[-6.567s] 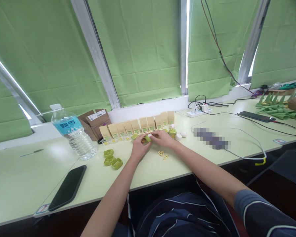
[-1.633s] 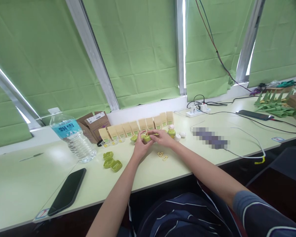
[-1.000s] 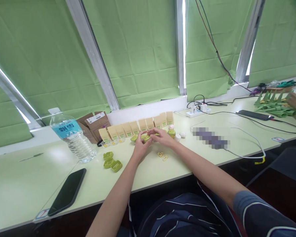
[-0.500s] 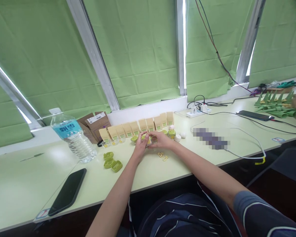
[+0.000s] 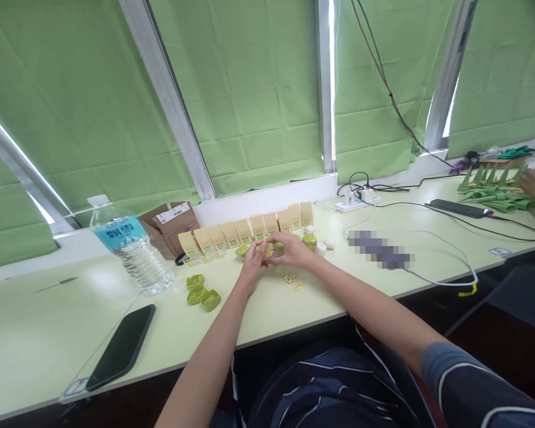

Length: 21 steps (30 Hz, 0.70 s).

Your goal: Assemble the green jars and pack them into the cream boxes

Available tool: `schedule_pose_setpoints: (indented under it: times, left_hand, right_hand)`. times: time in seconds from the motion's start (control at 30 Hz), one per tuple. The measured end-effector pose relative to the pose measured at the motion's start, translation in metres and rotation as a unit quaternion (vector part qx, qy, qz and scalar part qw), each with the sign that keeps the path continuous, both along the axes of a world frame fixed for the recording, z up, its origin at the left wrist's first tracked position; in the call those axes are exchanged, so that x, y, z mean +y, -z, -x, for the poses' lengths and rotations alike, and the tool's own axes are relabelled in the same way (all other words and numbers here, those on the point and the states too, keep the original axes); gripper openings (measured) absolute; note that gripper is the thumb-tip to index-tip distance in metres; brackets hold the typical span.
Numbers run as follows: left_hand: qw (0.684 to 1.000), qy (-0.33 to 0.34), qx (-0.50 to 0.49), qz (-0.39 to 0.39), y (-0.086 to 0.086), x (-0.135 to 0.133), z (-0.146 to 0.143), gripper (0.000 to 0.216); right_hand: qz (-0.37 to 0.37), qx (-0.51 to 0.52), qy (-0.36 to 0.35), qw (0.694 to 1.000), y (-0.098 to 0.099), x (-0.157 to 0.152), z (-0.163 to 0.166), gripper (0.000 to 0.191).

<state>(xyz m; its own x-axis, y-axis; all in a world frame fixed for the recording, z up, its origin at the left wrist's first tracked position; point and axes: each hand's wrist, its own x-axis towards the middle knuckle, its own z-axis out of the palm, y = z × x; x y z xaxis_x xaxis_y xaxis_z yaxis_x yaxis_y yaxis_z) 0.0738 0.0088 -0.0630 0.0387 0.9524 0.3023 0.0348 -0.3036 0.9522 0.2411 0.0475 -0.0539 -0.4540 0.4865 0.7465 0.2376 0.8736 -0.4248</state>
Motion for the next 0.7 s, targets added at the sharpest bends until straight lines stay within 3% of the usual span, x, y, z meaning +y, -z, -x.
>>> schedule_pose_setpoints:
  times: [0.37,0.7]
  left_hand:
    - [1.0,-0.016,0.013,-0.021,-0.0003,-0.0004,-0.0018,0.053]
    - [0.995,-0.059,0.06,-0.06,-0.0033,-0.0044,-0.0033,0.053]
  right_hand:
    - [-0.028,-0.031,0.016,0.999,0.0009,0.001,-0.0009,0.04]
    - [0.038,0.011,-0.036,0.999,0.0058,0.0029,0.0014,0.053]
